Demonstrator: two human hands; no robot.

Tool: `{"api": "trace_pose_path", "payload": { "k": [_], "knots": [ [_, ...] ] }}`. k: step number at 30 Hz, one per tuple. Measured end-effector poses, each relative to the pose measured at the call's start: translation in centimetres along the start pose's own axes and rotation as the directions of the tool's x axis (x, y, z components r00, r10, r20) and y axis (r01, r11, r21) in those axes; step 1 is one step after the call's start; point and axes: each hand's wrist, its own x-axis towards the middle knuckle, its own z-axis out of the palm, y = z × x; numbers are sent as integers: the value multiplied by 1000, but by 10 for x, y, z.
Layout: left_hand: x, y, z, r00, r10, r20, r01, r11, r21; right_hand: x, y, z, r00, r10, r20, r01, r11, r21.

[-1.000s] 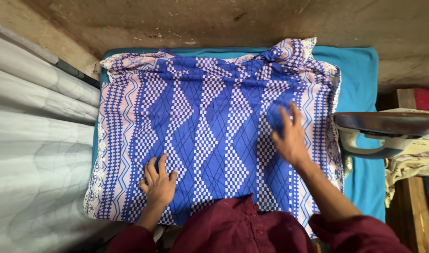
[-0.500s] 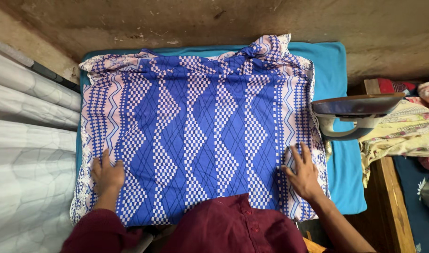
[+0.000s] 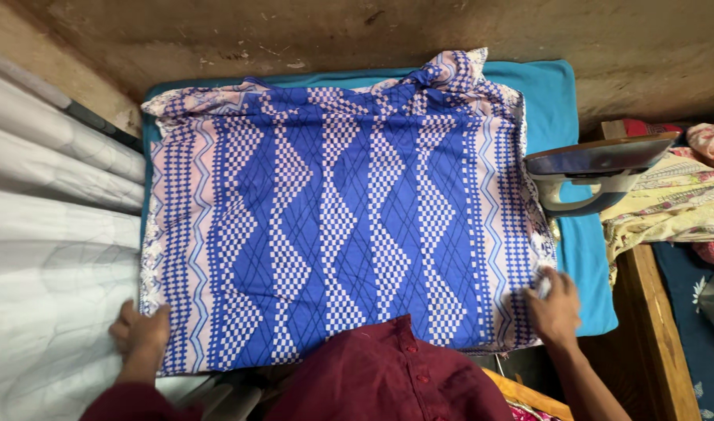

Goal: The person irons a blue and white patterned cloth on a teal-covered ironing board. They repeatedly smooth the fabric with their hands and use an electric iron to press different sections, occasionally lifting and repositioning the cloth to access new areas.

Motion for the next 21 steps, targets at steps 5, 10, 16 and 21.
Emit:
{"api": "trace_pose_path", "payload": {
  "k": [5, 10, 16, 21],
  "knots": [
    [-14, -84, 9, 962, 240, -131, -233, 970, 65, -24, 34, -3, 938, 346, -12, -344, 936, 71],
    [-30, -129, -3, 971, 240, 17, -227, 940, -256, -33, 60, -13, 990, 111, 84, -138, 872, 470],
    [-15, -144, -20, 985, 159, 68, -157, 987, -29, -35, 58, -23, 918, 360, 164, -371, 928, 43],
    [12, -139, -29, 998, -59, -7, 60, 982, 182, -29, 56, -39, 911, 410, 40, -401, 904, -147]
  ]
}}
